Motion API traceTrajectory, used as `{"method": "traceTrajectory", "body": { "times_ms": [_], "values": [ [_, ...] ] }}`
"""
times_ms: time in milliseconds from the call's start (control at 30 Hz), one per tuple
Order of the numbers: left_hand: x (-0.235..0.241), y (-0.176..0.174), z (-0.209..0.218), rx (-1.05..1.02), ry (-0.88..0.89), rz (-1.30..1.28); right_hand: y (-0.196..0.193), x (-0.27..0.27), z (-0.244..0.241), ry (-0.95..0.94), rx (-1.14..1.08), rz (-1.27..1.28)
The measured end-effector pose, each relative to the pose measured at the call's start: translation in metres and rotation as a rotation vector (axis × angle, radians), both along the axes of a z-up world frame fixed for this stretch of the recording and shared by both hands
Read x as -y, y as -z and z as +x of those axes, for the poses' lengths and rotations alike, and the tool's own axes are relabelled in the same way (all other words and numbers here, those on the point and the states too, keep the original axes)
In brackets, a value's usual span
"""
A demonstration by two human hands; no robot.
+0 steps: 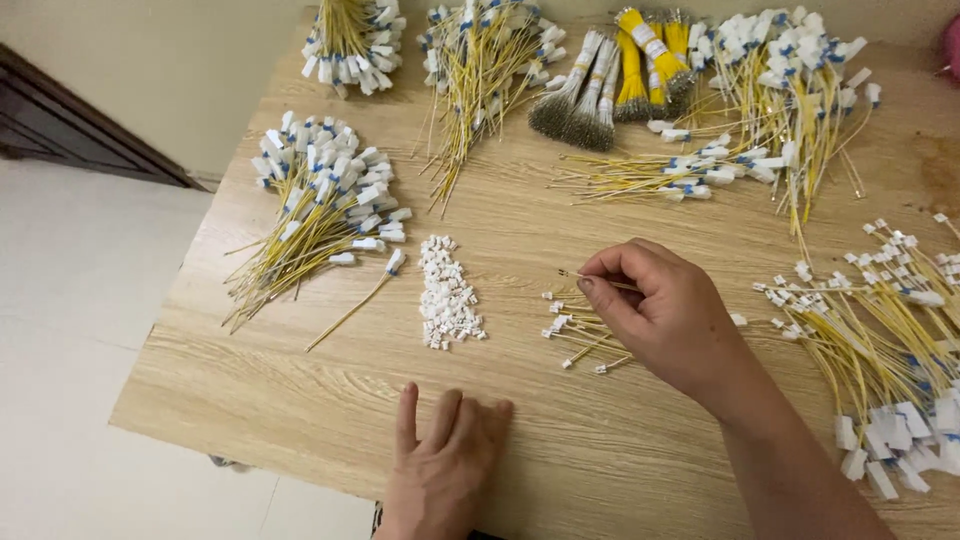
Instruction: Manually assemble small white plastic connector heads onto the ends of yellow wire strands.
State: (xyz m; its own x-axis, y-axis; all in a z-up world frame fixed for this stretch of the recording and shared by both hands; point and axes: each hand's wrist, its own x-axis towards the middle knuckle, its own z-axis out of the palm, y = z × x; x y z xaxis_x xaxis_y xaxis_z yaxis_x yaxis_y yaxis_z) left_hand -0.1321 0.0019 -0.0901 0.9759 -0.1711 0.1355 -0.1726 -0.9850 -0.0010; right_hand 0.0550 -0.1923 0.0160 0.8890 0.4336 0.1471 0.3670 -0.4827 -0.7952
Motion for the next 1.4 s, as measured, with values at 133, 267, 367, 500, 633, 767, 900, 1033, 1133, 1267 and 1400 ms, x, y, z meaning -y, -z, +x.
{"method": "traceTrajectory", "body": {
  "times_ms": [133,267,367,500,633,767,900,1033,1133,1267,1400],
  "values": [
    [-0.019,0.010,-0.039,0.024,0.046,-0.075,0.001,0.001,-0.001,-0.025,-0.077,-0.018],
    [-0.065,0.028,-0.089,-0.110,-0.005,-0.039,0.001,0.002,-0.003,0.007,-0.089,-0.017],
    [-0.126,0.020,-0.111,-0.006,-0.410,0.052,0.004,0.000,-0.002,-0.001,-0.111,-0.030],
    [-0.156,-0.040,-0.114,-0.595,-1.097,0.622,0.005,-0.012,-0.007,-0.046,-0.239,-0.068],
    [-0.100,-0.068,-0.048,0.372,-0.491,0.076,-0.003,-0.025,-0.017,-0.036,-0.321,-0.120],
    [-0.045,-0.052,0.032,0.426,-0.211,-0.275,-0.012,-0.022,-0.030,-0.042,-0.311,-0.179],
    [-0.034,-0.034,0.072,0.388,-0.020,-0.297,0.000,0.003,-0.035,0.024,-0.295,-0.100],
    [-0.034,-0.021,0.086,0.339,0.004,-0.273,0.008,0.013,-0.034,0.045,-0.318,-0.028],
    [-0.034,-0.014,0.097,0.331,-0.027,-0.319,0.002,0.004,-0.033,0.047,-0.330,-0.036],
    [-0.019,-0.039,0.107,0.364,-0.042,-0.422,0.005,0.002,-0.024,0.059,-0.333,-0.061],
    [-0.005,-0.070,0.119,-0.100,-0.177,-1.338,0.003,0.003,-0.017,0.033,-0.365,0.059]
  ]
}}
